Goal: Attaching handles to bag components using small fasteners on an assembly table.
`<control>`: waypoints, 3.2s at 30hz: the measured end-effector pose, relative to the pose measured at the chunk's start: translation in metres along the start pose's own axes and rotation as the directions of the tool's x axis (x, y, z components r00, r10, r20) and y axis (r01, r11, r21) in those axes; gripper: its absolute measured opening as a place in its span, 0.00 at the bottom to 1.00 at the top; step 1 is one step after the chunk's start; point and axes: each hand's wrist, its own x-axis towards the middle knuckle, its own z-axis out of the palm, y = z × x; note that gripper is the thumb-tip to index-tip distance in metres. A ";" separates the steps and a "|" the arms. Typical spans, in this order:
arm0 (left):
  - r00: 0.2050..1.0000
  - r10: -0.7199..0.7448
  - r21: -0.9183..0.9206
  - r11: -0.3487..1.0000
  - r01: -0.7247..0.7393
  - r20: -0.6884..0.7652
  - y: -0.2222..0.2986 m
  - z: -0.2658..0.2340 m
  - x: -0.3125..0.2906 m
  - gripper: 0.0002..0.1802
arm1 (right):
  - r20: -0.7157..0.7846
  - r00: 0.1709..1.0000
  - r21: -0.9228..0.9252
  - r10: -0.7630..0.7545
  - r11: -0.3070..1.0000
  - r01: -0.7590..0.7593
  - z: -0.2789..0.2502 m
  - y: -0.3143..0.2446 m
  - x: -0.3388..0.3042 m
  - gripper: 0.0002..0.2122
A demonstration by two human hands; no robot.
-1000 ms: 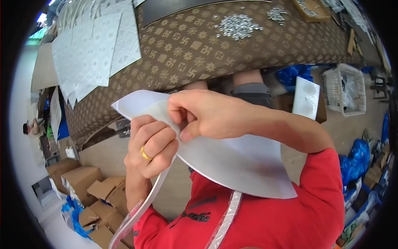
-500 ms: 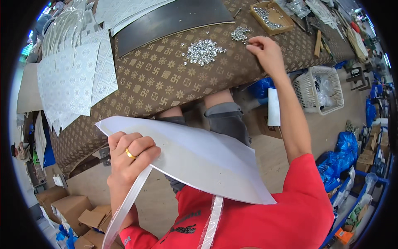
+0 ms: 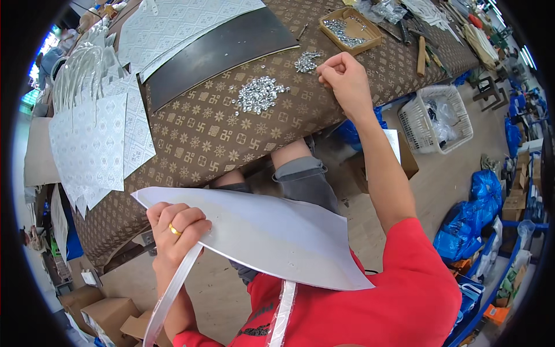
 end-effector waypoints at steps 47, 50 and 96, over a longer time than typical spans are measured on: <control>0.882 -0.130 -0.032 0.986 0.162 0.453 0.012 -0.084 -0.035 0.16 | 0.454 0.664 -0.414 -0.594 0.519 0.748 0.089 -0.015 -0.014 0.11; 0.743 -0.610 -0.155 0.734 0.661 0.276 0.007 -0.110 -0.080 0.11 | 0.492 0.675 -0.430 -0.550 0.521 0.738 0.079 -0.008 -0.008 0.08; 0.122 -0.979 -0.579 0.194 0.792 -0.162 0.065 0.015 -0.099 0.17 | 0.793 0.580 0.205 -0.185 0.978 0.031 0.207 -0.082 -0.194 0.15</control>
